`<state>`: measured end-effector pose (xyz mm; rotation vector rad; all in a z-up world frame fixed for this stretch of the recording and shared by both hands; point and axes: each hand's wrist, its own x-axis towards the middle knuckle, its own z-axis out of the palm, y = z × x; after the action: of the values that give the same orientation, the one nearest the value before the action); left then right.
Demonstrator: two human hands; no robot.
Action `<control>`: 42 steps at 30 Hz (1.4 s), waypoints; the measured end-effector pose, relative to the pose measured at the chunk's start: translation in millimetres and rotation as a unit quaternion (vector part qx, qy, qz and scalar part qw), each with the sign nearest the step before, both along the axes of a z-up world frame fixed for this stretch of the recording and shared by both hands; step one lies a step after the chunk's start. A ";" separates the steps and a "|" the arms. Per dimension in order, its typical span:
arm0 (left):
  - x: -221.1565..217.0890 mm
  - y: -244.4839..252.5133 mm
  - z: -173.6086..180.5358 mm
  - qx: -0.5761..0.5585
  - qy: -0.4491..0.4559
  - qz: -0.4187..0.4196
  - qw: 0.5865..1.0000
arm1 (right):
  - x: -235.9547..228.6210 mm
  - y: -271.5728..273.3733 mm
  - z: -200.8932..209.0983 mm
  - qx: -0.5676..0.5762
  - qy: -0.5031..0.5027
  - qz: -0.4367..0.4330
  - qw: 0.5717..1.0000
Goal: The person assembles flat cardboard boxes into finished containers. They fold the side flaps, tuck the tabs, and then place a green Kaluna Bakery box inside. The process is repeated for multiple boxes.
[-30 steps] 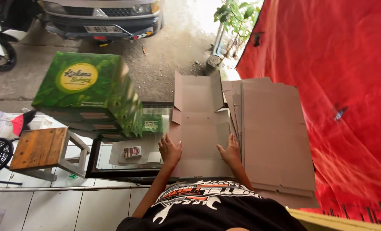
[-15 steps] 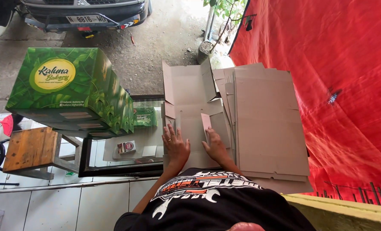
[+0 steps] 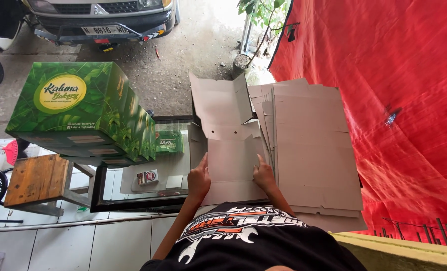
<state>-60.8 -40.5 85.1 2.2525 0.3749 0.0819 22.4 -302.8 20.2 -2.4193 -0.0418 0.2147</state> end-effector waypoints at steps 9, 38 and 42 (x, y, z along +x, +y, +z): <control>-18.4 -9.5 65.7 -0.108 -0.384 -0.115 0.910 | -13.9 -12.8 -8.3 0.252 -0.167 -0.038 0.953; 10.5 64.6 -106.1 -0.259 -0.024 0.052 0.964 | 35.9 -41.3 -57.3 0.335 0.157 -0.054 0.928; -2.3 82.2 -95.8 -0.317 0.078 0.023 0.945 | 29.5 -34.0 -30.1 0.383 0.228 -0.133 0.885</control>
<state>-63.1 41.7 -10.7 1.6158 0.4605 -0.1733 52.0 -336.8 -9.9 -1.5174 0.3534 0.5251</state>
